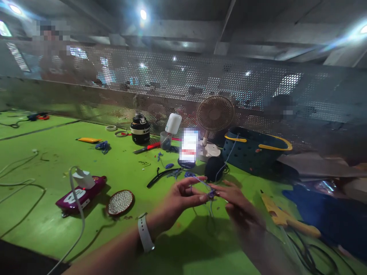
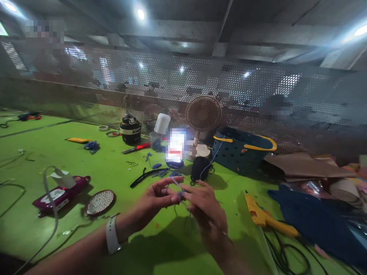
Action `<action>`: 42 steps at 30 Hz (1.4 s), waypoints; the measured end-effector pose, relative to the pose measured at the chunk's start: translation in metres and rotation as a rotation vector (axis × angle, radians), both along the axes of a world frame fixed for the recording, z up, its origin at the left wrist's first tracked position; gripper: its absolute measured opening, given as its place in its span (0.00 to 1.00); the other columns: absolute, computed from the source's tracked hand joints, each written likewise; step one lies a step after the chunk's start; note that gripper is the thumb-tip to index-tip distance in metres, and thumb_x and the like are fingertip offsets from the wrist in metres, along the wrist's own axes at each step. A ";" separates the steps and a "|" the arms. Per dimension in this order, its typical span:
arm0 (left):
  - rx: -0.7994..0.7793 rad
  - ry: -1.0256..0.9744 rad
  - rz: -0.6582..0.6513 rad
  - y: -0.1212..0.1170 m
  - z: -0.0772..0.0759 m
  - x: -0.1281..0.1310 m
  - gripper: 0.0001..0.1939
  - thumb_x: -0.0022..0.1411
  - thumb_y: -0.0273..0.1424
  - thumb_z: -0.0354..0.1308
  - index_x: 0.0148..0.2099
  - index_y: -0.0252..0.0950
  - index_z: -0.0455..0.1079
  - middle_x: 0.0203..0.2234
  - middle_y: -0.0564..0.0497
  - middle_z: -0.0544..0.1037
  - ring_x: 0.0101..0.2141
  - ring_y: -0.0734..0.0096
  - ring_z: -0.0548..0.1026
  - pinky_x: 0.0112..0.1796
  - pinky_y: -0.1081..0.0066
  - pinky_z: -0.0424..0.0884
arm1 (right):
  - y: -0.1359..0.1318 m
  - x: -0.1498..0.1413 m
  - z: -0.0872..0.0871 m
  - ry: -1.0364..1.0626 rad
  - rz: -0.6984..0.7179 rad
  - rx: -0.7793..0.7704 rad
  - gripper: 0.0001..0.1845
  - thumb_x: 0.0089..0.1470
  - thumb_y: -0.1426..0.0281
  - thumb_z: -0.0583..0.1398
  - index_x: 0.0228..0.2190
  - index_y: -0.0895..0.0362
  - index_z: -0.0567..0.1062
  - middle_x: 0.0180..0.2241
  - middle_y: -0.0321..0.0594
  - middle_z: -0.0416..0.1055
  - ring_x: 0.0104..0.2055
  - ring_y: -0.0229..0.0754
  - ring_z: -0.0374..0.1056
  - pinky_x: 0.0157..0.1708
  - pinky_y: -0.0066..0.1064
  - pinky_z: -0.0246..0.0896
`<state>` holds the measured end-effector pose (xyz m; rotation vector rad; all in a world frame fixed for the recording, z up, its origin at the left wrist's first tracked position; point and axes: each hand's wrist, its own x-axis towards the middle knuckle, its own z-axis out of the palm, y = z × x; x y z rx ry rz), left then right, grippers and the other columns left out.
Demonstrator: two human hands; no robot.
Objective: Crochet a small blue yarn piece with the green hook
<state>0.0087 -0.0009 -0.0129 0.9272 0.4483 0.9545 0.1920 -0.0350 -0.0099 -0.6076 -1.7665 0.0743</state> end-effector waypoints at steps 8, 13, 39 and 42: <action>-0.010 0.017 0.041 0.003 0.006 -0.003 0.25 0.47 0.24 0.74 0.50 0.34 0.76 0.27 0.51 0.83 0.30 0.75 0.78 0.40 0.72 0.71 | 0.002 0.007 -0.004 0.117 0.099 -0.168 0.12 0.64 0.68 0.58 0.47 0.46 0.78 0.46 0.30 0.80 0.50 0.40 0.74 0.58 0.37 0.59; 0.005 -0.017 0.041 0.003 0.007 -0.004 0.24 0.49 0.23 0.73 0.49 0.34 0.76 0.26 0.52 0.82 0.29 0.78 0.78 0.38 0.75 0.71 | 0.002 0.007 -0.003 0.115 0.086 -0.177 0.12 0.64 0.68 0.58 0.47 0.44 0.77 0.46 0.30 0.80 0.49 0.40 0.74 0.56 0.37 0.61; -0.027 0.034 -0.042 -0.002 0.016 -0.006 0.31 0.46 0.17 0.72 0.53 0.35 0.72 0.27 0.52 0.84 0.31 0.74 0.81 0.40 0.70 0.74 | -0.001 0.003 0.003 0.096 0.052 -0.137 0.10 0.62 0.66 0.60 0.43 0.45 0.81 0.42 0.36 0.82 0.45 0.47 0.77 0.48 0.43 0.70; 0.009 0.039 -0.057 0.000 0.016 -0.010 0.29 0.48 0.17 0.71 0.52 0.35 0.73 0.27 0.52 0.83 0.31 0.74 0.81 0.40 0.70 0.74 | -0.003 0.005 0.006 0.113 0.058 -0.183 0.10 0.62 0.67 0.60 0.43 0.45 0.80 0.42 0.36 0.82 0.45 0.46 0.77 0.50 0.42 0.70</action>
